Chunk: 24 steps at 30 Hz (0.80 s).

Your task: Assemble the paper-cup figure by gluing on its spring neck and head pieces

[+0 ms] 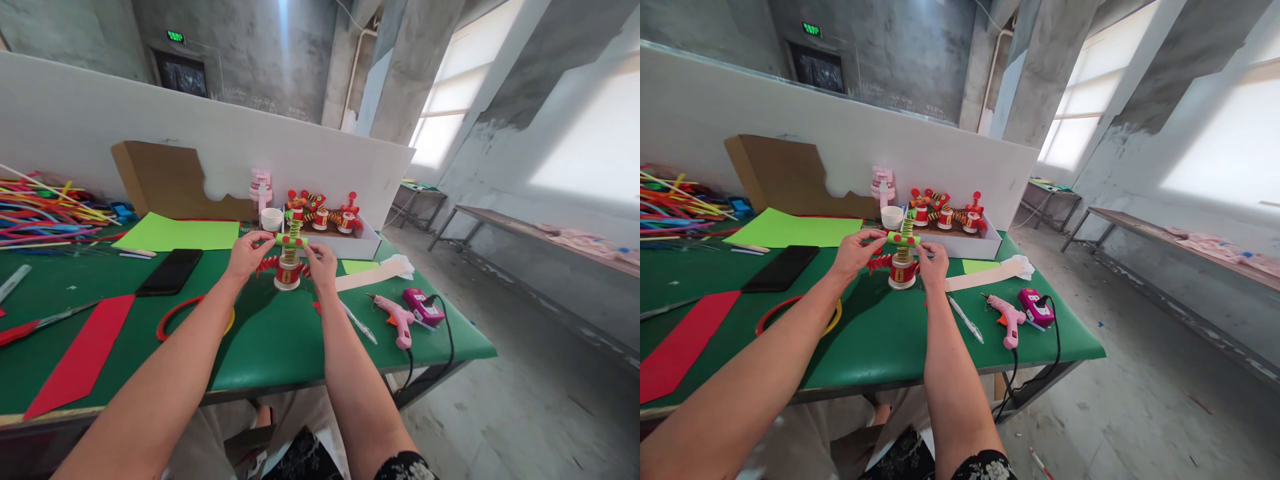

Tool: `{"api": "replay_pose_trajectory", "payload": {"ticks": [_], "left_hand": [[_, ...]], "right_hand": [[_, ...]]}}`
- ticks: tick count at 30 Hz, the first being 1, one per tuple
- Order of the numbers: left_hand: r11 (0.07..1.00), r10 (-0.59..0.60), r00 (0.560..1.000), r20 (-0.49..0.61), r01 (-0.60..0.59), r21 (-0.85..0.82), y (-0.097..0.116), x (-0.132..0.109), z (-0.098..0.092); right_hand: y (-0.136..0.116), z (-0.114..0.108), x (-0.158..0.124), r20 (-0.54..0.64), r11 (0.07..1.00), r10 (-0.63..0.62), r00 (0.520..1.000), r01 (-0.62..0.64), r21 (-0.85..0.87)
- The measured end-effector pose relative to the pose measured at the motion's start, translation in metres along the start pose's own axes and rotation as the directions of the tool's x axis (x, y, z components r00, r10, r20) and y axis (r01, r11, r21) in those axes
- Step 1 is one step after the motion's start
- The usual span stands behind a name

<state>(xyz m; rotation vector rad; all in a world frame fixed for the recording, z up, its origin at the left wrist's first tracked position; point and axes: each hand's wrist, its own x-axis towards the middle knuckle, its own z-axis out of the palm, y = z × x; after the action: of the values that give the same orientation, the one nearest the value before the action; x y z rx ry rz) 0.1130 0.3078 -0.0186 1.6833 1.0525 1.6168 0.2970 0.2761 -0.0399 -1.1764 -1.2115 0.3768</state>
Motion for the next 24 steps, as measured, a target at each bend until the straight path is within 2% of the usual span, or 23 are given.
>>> {"api": "replay_pose_trajectory", "payload": {"ticks": [24], "left_hand": [[1.000,0.025,1.000,-0.006,-0.025,0.012,-0.0022,0.0006,-0.0003]], "right_hand": [[0.0009,-0.0005,-0.0005,-0.009,1.000,0.001,1.000,-0.001,-0.008]]}}
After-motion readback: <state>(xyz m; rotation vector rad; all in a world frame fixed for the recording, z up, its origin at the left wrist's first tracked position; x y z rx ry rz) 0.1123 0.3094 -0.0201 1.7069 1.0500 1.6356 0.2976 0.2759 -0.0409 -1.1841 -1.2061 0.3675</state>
